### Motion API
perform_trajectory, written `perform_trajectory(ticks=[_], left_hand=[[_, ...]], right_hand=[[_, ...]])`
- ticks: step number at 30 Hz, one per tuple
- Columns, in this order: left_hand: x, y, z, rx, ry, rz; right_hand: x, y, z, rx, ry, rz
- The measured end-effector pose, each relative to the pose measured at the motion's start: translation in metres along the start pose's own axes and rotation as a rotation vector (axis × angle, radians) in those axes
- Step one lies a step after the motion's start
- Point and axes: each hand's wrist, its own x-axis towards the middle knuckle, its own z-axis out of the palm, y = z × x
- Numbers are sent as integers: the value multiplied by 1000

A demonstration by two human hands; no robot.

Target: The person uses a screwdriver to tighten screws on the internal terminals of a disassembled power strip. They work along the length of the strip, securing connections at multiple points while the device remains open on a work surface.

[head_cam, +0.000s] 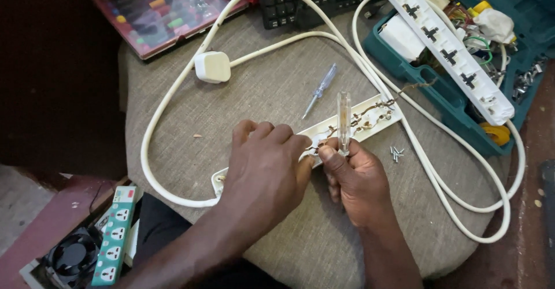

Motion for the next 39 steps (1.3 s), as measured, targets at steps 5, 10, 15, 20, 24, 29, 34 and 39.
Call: perform_trajectory(ticks=[5, 10, 15, 20, 24, 29, 34, 39], left_hand=[[12, -4, 3, -184, -181, -107], [13, -10, 8, -283, -277, -224], [14, -10, 4, -395, -258, -264], [15, -8, 2, -399, -317, -331], [17, -5, 0, -345, -314, -357], [16, 0, 3, -220, -327, -292], [17, 2, 0, -198, -355, -293], [13, 0, 4, -200, -357, -270]], right_hand=[[-14, -18, 8, -140, 67, -23], [-18, 16, -17, -283, 282, -296], [-20, 26, -24, 251, 308, -446], [-22, 21, -22, 170, 201, -590], [-35, 12, -14, -111, 230, -636], [-40, 10, -3, -144, 276, -590], [-37, 9, 0, -159, 215, -657], [-38, -1, 7, -292, 237, -767]])
